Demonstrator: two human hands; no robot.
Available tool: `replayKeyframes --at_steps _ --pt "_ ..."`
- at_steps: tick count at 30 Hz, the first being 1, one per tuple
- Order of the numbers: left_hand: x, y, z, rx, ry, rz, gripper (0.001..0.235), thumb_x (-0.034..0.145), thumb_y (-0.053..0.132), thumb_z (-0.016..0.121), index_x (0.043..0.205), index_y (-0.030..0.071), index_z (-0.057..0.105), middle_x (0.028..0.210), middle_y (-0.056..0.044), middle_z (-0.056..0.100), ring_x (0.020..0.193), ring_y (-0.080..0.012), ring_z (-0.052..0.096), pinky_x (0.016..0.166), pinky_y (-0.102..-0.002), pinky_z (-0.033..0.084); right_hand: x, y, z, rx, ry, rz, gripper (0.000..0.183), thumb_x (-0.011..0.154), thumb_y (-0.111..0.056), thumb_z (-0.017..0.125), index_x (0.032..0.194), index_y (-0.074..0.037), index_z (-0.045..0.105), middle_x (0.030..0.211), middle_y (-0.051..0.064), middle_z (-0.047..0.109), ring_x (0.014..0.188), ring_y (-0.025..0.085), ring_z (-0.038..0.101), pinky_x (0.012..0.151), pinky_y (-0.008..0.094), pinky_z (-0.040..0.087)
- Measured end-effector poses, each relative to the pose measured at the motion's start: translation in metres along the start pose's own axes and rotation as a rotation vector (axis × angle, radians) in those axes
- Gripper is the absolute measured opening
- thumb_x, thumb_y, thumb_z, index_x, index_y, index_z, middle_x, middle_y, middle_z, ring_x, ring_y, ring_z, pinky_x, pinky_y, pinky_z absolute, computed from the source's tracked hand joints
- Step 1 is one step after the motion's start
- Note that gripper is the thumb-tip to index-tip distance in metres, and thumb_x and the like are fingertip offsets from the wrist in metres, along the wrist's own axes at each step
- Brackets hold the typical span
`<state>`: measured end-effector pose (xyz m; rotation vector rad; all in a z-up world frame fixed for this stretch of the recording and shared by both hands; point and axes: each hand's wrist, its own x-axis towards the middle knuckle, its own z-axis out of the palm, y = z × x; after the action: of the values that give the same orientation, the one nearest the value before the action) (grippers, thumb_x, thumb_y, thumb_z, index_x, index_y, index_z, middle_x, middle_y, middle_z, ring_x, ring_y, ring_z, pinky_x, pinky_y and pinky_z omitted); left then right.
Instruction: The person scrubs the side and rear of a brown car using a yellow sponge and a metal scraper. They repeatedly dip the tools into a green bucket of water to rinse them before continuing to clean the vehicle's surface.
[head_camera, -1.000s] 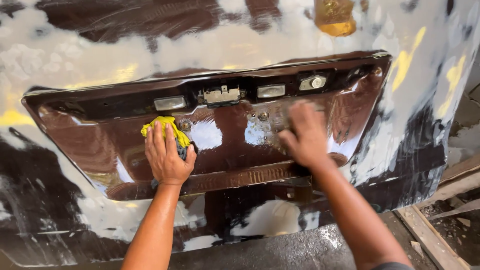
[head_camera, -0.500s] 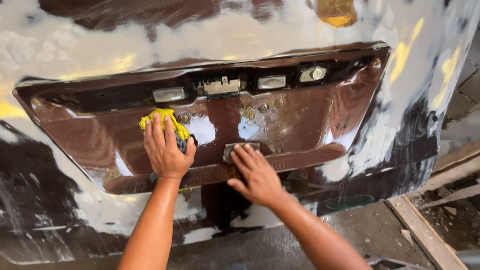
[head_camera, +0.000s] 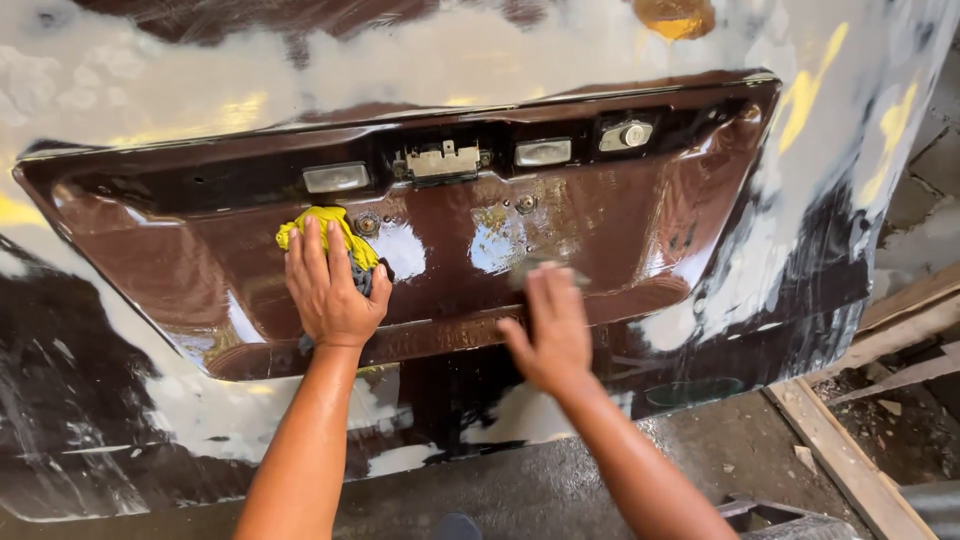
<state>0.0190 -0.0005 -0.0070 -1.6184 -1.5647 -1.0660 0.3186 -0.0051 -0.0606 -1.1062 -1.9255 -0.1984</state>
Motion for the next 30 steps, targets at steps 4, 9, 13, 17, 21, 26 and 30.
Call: replayKeyframes --at_steps 4,9,13,17,21,26,30 --pt "-0.001 -0.005 0.001 0.006 0.002 0.008 0.077 0.097 0.045 0.063 0.157 0.0 0.045 0.163 -0.025 0.037 0.151 -0.0482 0.033 0.123 -0.061 0.029 0.005 -0.049 -0.003 0.082 -0.178 -0.174 0.078 0.096 -0.049 0.064 0.152 0.001 0.042 0.161 0.022 0.037 0.15 0.043 0.031 0.121 0.053 0.026" --pt "-0.005 -0.006 0.001 0.014 -0.002 0.019 0.076 0.097 0.045 0.062 0.157 0.0 0.045 0.164 -0.025 0.037 0.152 -0.0468 0.033 0.123 -0.061 0.028 0.015 0.017 -0.05 0.027 -0.333 -0.032 0.064 0.098 -0.053 0.057 0.144 -0.009 0.052 0.153 0.011 0.046 0.146 0.03 0.044 0.124 0.048 0.035" --pt "-0.004 -0.002 0.0 0.031 -0.01 -0.008 0.077 0.097 0.046 0.061 0.156 0.001 0.045 0.164 -0.025 0.037 0.152 -0.0465 0.033 0.123 -0.061 0.028 0.014 0.094 -0.045 -0.167 -0.056 0.179 0.076 0.101 -0.047 0.056 0.157 0.0 0.039 0.166 0.021 0.031 0.154 0.041 0.028 0.124 0.054 0.023" --pt "-0.002 -0.001 0.0 0.016 0.014 -0.002 0.078 0.096 0.048 0.061 0.156 0.001 0.044 0.164 -0.024 0.036 0.151 -0.0466 0.033 0.123 -0.061 0.028 0.055 0.075 -0.009 -0.131 0.018 0.214 0.085 0.102 -0.05 0.057 0.162 0.002 0.028 0.171 0.025 0.02 0.158 0.042 0.017 0.126 0.054 0.015" --pt "-0.003 -0.003 0.003 0.01 0.007 -0.011 0.078 0.095 0.048 0.061 0.156 0.001 0.045 0.163 -0.023 0.037 0.151 -0.0462 0.033 0.122 -0.061 0.027 0.073 -0.002 0.029 -0.052 0.039 0.106 0.096 0.097 -0.057 0.062 0.161 0.004 0.024 0.17 0.024 0.018 0.158 0.043 0.013 0.128 0.053 0.014" --pt "-0.006 -0.002 0.0 0.006 -0.01 -0.011 0.077 0.095 0.047 0.06 0.156 0.002 0.045 0.163 -0.023 0.037 0.151 -0.0454 0.034 0.122 -0.061 0.027 0.057 0.002 0.011 -0.088 0.003 0.139 0.095 0.098 -0.053 0.06 0.158 0.01 0.022 0.167 0.031 0.017 0.156 0.047 0.014 0.124 0.055 0.016" --pt "-0.005 -0.002 0.0 0.004 0.019 -0.021 0.077 0.094 0.047 0.059 0.156 0.003 0.045 0.164 -0.022 0.036 0.151 -0.0448 0.035 0.123 -0.06 0.028 0.026 0.016 -0.01 -0.131 -0.09 0.085 0.084 0.099 -0.048 0.06 0.159 0.004 0.029 0.168 0.028 0.023 0.157 0.043 0.021 0.125 0.052 0.02"
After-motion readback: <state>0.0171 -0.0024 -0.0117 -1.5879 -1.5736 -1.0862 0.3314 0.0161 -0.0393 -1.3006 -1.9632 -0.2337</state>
